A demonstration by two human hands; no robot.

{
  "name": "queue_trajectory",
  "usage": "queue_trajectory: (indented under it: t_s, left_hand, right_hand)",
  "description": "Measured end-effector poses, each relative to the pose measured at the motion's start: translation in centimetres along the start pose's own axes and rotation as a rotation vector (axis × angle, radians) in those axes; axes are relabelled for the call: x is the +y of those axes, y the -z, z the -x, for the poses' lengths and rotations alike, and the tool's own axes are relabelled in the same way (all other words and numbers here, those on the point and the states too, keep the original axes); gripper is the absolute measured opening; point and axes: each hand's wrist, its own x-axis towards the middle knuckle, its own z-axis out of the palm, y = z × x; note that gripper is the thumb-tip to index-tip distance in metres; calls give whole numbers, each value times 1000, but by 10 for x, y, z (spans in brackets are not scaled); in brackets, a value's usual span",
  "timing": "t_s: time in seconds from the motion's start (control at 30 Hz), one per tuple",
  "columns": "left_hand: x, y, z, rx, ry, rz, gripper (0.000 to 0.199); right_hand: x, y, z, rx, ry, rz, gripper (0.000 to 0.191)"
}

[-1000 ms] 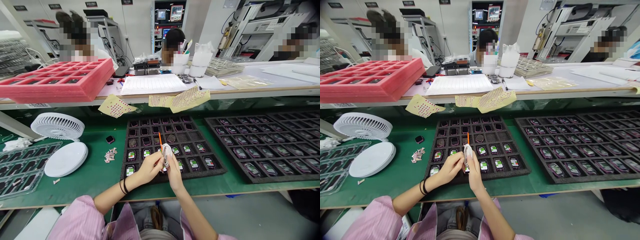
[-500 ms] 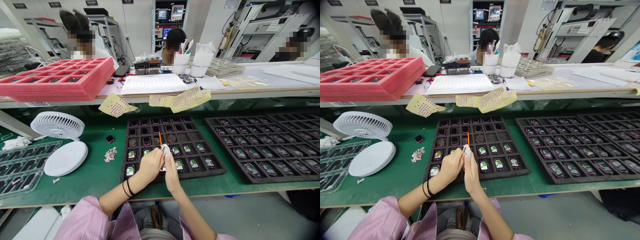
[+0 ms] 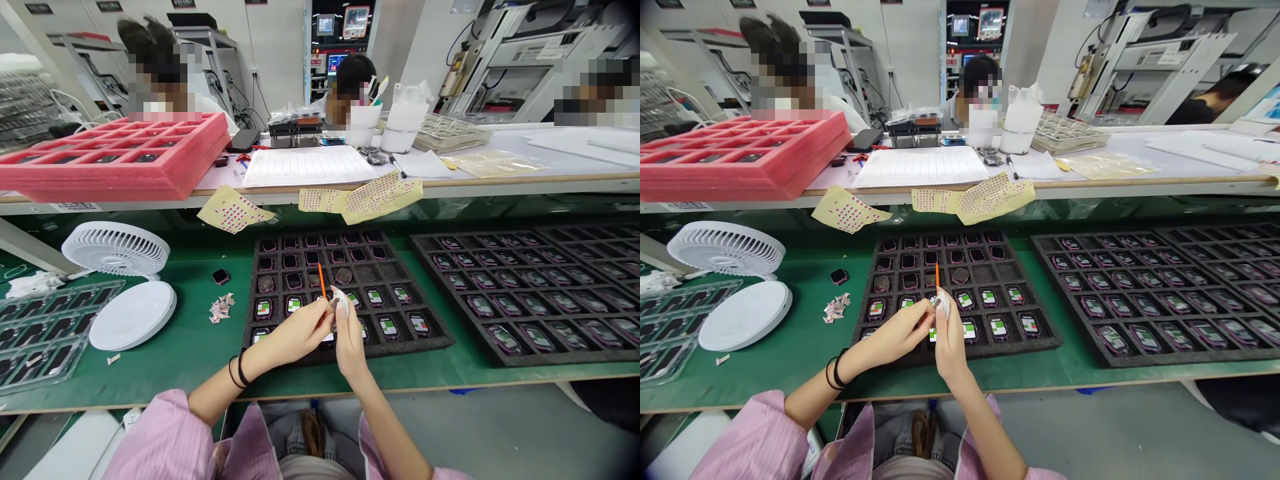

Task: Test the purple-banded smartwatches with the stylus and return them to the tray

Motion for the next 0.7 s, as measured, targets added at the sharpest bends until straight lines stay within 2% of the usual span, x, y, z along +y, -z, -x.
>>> queue_trajectory:
  t_s: [0.13, 0.37, 0.5, 0.7]
  left_hand:
    - [0, -2, -2, 26, 21, -24, 23]
    - [-11, -14, -2, 179, -37, -95, 23]
    - [-12, -20, -2, 263, 2, -115, 23]
    - [-14, -26, -3, 286, 52, -118, 23]
  right_hand:
    - [3, -1, 1, -16, 59, 86, 40]
    - [6, -3, -1, 24, 124, 197, 37]
    - [7, -5, -3, 41, 137, 215, 38]
    - [8, -6, -4, 92, 160, 248, 39]
